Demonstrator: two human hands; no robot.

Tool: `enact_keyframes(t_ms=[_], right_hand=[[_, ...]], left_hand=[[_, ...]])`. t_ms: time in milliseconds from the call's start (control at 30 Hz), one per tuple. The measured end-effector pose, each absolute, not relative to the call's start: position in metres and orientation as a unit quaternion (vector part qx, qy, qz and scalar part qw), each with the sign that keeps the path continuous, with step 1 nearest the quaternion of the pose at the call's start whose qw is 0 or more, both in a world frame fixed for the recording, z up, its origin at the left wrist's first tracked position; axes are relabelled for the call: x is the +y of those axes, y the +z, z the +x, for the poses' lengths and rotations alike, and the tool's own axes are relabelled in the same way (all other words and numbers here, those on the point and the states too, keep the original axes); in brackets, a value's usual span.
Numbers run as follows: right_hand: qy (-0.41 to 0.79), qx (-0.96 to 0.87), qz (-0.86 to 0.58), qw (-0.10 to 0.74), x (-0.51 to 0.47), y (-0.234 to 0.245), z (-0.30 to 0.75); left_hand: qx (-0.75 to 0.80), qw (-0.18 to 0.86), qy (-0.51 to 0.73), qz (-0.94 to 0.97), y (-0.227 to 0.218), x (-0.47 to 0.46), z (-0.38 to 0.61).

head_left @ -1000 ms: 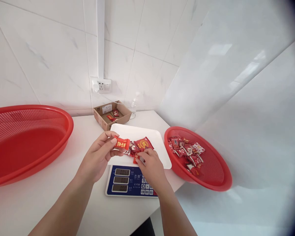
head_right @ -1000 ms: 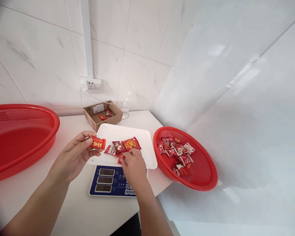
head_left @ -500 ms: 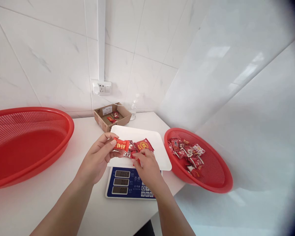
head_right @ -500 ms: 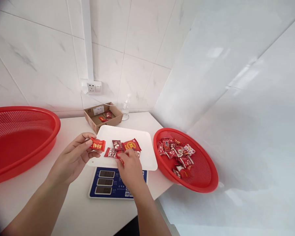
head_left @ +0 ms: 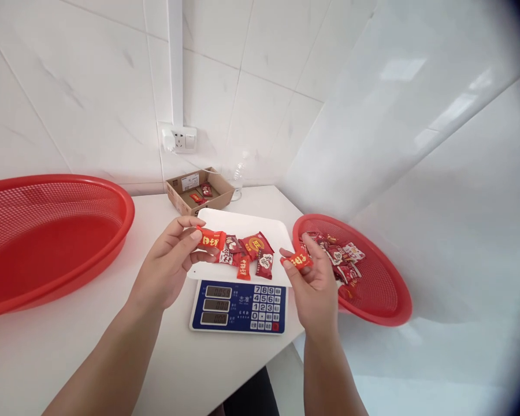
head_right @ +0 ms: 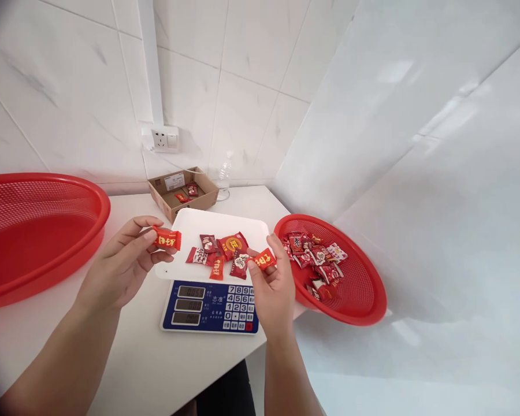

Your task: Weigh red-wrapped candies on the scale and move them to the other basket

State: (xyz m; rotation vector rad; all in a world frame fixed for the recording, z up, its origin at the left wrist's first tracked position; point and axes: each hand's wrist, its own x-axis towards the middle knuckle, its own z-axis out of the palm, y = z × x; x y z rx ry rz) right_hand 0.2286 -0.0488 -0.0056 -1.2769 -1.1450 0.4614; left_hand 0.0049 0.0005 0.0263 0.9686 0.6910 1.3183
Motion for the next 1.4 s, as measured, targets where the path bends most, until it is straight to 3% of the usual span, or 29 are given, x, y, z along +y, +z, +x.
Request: enact_keyframes(t_ms=[200,967,1400], right_hand=[[0.238,-0.44,-0.534,0.682,-0.052,-0.002,0.23],[0.275,-0.478,-0.512,0.659,-0.053,-0.011,0.23],[0.355,-0.627,-0.529,0.449,-0.059,-0.006,0.211]], left_hand=[[0.301,0.612,0.586,0.438,0.024,0.0,0.007],[0.328,0.57,0.569,0.494,0.018,0.001,0.008],[0.331,0.555,0.336,0.685,0.014,-0.01,0.022]])
